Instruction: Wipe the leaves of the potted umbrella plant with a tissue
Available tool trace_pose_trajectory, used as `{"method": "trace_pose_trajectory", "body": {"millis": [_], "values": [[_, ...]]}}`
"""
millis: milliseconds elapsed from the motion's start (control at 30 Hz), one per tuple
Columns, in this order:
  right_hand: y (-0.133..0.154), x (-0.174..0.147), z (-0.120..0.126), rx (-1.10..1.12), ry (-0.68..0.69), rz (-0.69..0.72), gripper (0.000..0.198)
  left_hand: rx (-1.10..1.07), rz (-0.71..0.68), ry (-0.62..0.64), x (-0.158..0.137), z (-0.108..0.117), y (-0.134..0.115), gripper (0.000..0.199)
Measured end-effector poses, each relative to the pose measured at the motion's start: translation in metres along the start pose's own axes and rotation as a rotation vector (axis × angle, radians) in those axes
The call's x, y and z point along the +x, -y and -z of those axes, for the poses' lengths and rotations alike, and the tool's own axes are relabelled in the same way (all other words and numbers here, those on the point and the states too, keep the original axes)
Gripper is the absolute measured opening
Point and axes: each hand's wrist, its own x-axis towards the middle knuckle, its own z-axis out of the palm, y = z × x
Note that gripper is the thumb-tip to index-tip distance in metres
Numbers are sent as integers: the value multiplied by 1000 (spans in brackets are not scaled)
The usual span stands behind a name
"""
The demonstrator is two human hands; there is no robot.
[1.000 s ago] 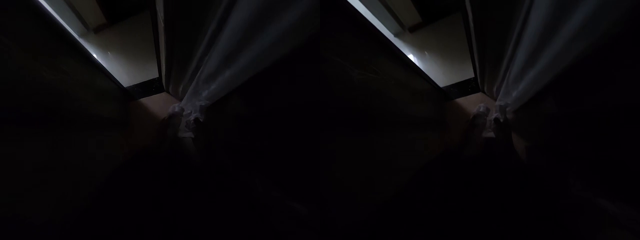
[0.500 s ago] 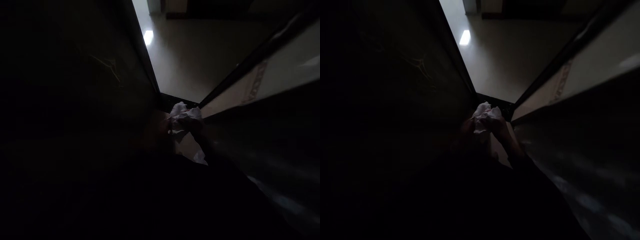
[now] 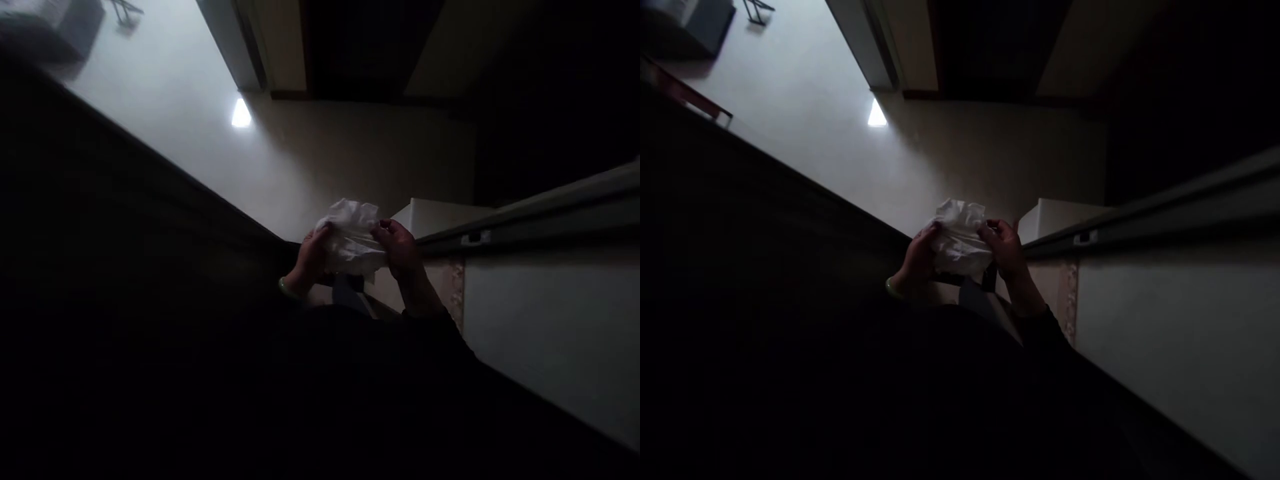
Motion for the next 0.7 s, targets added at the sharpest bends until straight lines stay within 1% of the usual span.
{"method": "trace_pose_trajectory", "body": {"millis": [67, 133, 200, 233, 333, 400, 433, 500, 567, 600, 700], "values": [[3, 74, 6, 78, 12, -27, 61, -34, 19, -11, 67, -17, -12, 37], [13, 158, -1, 135, 60, -37, 58, -6, 0, -58, 137, -37, -31, 30], [26, 235, -21, 150, 129, -27, 56, 85, -72, -126, 196, -50, -56, 27], [32, 268, -36, 143, 168, -26, 56, 141, -122, -167, 218, -53, -70, 24], [52, 344, -91, 144, 280, -85, 58, 252, -231, -331, 271, -49, -114, 19], [64, 387, -128, 162, 354, -195, 61, 245, -248, -444, 307, -41, -142, 21], [70, 409, -145, 171, 403, -269, 63, 233, -246, -483, 327, -37, -155, 26], [81, 455, -179, 175, 540, -419, 67, 206, -239, -519, 373, -28, -181, 37], [94, 503, -209, 164, 639, -499, 68, 210, -236, -525, 422, -19, -212, 36], [101, 528, -223, 160, 641, -508, 66, 214, -241, -536, 446, -15, -229, 34], [127, 603, -260, 157, 543, -483, 59, 206, -251, -555, 517, -5, -287, 28]]}}
